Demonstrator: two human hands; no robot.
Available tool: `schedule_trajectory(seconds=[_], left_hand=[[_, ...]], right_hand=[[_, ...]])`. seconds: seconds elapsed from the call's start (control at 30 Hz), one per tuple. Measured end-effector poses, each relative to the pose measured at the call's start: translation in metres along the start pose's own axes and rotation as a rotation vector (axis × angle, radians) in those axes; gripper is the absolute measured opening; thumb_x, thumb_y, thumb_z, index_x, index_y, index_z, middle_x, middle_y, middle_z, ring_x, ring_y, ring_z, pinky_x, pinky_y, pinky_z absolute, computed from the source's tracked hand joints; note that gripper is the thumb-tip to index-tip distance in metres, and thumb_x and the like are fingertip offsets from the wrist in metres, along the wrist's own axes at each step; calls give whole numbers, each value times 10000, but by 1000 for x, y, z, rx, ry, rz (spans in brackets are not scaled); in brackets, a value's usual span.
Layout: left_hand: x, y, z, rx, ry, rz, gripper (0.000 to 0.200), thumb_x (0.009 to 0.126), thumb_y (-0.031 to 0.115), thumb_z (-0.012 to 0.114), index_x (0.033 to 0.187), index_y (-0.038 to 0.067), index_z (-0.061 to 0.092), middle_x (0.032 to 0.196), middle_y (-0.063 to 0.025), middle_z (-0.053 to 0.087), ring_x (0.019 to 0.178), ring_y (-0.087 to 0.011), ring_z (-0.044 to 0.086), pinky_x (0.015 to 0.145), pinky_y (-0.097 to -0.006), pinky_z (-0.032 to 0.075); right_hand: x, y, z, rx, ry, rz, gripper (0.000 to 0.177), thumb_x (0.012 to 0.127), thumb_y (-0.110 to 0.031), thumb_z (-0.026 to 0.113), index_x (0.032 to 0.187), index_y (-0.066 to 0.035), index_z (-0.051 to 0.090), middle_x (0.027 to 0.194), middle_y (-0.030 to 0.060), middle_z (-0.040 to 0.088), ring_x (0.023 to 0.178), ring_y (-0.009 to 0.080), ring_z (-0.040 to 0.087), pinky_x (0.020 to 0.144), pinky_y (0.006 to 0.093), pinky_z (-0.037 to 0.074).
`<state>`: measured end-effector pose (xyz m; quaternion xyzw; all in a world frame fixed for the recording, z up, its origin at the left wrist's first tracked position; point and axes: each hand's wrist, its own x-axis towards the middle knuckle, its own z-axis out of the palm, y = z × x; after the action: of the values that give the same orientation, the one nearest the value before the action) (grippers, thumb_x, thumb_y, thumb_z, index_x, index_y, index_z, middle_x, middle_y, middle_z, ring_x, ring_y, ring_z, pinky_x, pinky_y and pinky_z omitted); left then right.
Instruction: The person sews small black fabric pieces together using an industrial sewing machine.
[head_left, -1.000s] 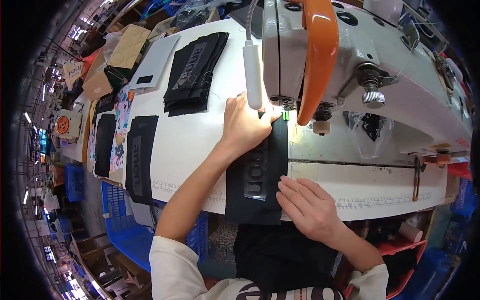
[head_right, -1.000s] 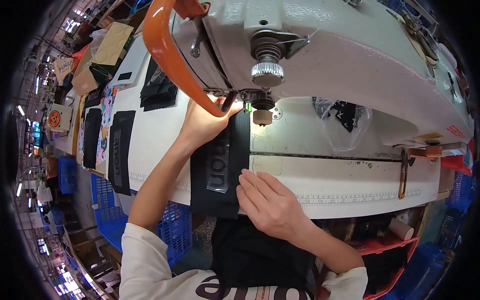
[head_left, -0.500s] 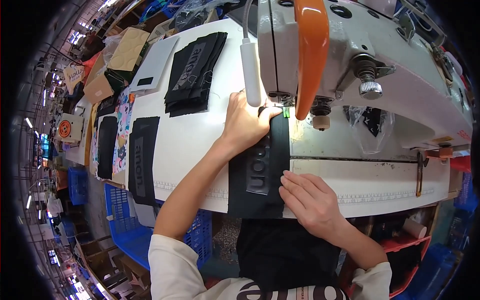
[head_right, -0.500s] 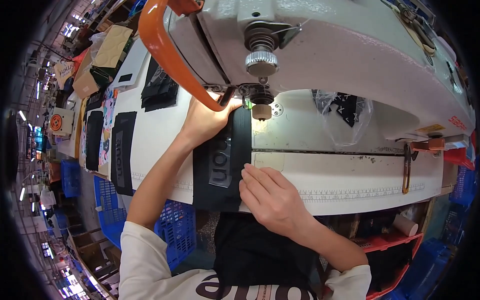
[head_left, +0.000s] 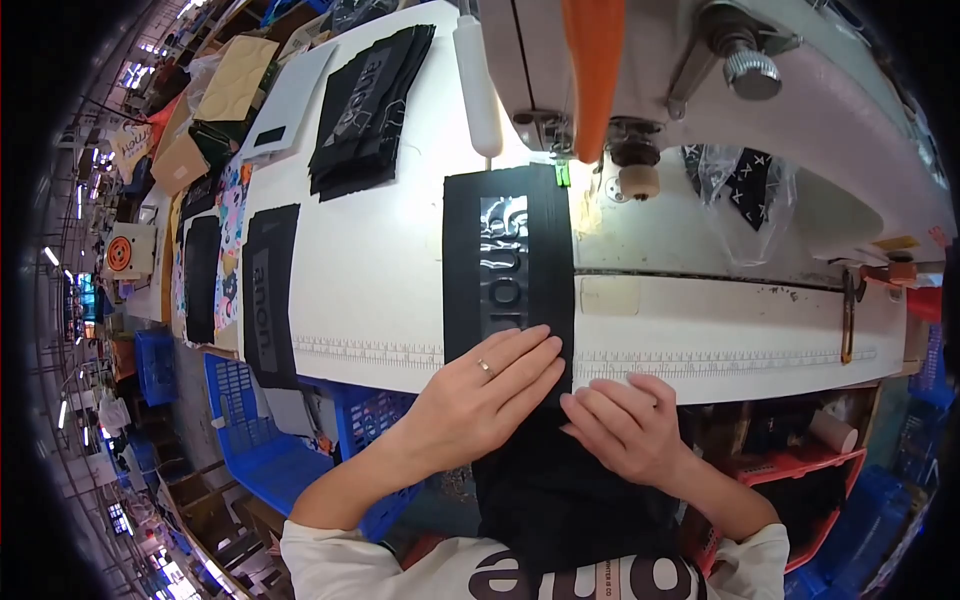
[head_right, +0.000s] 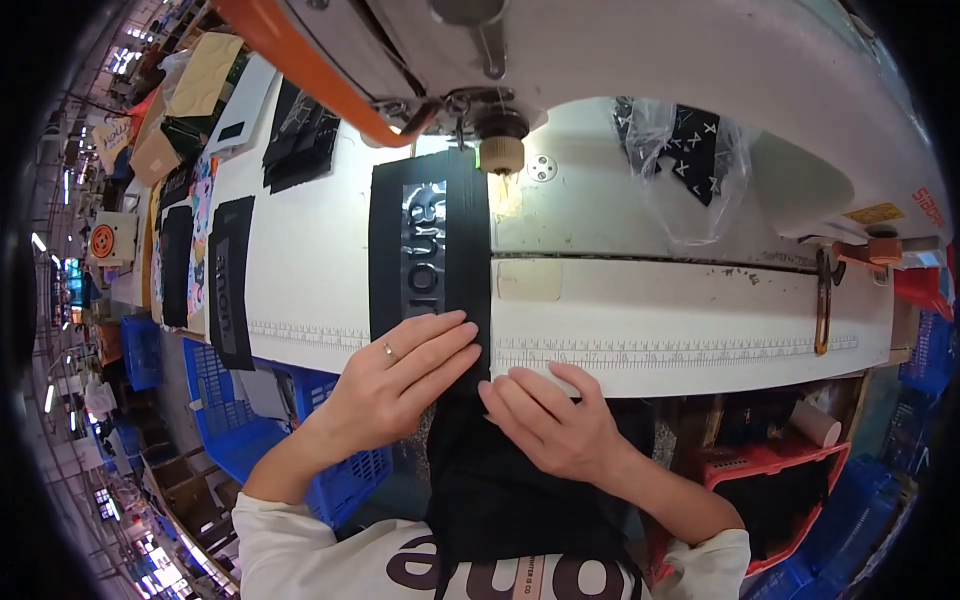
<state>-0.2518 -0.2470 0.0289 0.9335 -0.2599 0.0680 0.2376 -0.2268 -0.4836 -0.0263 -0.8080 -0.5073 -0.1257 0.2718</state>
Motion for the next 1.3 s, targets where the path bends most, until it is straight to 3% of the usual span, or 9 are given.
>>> schedule_trajectory(seconds=[0.1, 0.6, 0.73, 0.8, 0.87, 0.93, 1.07, 1.2, 1.3], left_hand=[[-3, 3, 2, 112, 9, 36, 387, 721, 3, 664, 1104, -42, 699, 1206, -154, 662, 1174, -333, 631, 975, -415, 558], [-1, 13, -5, 395, -111, 139, 344, 755, 82, 662, 1082, -16, 703, 1171, -121, 666, 1121, -290, 651, 967, -438, 542], [17, 2, -21, 148, -154, 39, 278, 769, 70, 657, 1032, -12, 691, 1118, -134, 674, 1081, -290, 652, 935, -411, 543], [40, -24, -21, 28, 59, -171, 181, 820, 47, 640, 989, 4, 686, 1083, -164, 676, 1021, -323, 637, 880, -402, 530], [72, -67, -16, 237, 215, -316, 164, 781, 30, 668, 942, -1, 656, 978, -164, 608, 954, -348, 609, 847, -445, 511], [86, -115, 0, 274, 317, -307, 113, 784, 37, 671, 892, 39, 642, 907, -139, 618, 945, -345, 604, 813, -468, 482], [93, -118, -7, 164, 148, -415, 110, 785, 95, 692, 846, 49, 613, 821, -121, 610, 936, -354, 601, 777, -478, 458], [116, -145, 2, 218, 580, -259, 152, 786, 160, 691, 850, 52, 605, 793, -128, 608, 905, -359, 592, 774, -484, 427], [141, -188, 14, 111, 639, -195, 165, 863, 206, 630, 862, 44, 600, 820, -149, 615, 881, -370, 583, 815, -486, 415]], right_hand=[[3, 2, 0, -28, 38, -23, 313, 879, -199, 708, 1176, -103, 695, 1132, 26, 634, 1102, 159, 600, 973, 385, 430], [8, 0, -4, 8, -25, -12, 379, 807, -204, 791, 1152, -86, 688, 1321, 60, 633, 1186, 215, 592, 972, 416, 417], [15, -2, -11, 25, -85, 23, 300, 867, -227, 727, 1126, -80, 691, 1285, 54, 643, 1204, 189, 594, 990, 411, 428], [17, -2, -14, 18, -99, 11, 305, 868, -231, 729, 1127, -76, 690, 1285, 54, 644, 1206, 191, 592, 993, 417, 427], [18, -1, -17, 4, -125, -8, 315, 868, -240, 732, 1128, -68, 687, 1285, 53, 644, 1210, 196, 590, 1000, 430, 424], [20, -2, -20, 8, -141, -18, 359, 840, -247, 757, 1141, -63, 685, 1293, 58, 642, 1200, 208, 594, 1003, 439, 417], [26, 3, -27, 40, -192, 2, 470, 786, -285, 802, 1172, -50, 676, 1315, 73, 632, 1192, 240, 591, 1015, 465, 398], [52, 23, -28, 58, -236, 24, 532, 781, -355, 790, 1189, -40, 657, 1333, 80, 608, 1239, 266, 544, 1039, 483, 373], [85, 50, -25, 20, -222, 42, 576, 774, -400, 779, 1197, -32, 644, 1343, 77, 587, 1286, 283, 494, 1064, 486, 349]])
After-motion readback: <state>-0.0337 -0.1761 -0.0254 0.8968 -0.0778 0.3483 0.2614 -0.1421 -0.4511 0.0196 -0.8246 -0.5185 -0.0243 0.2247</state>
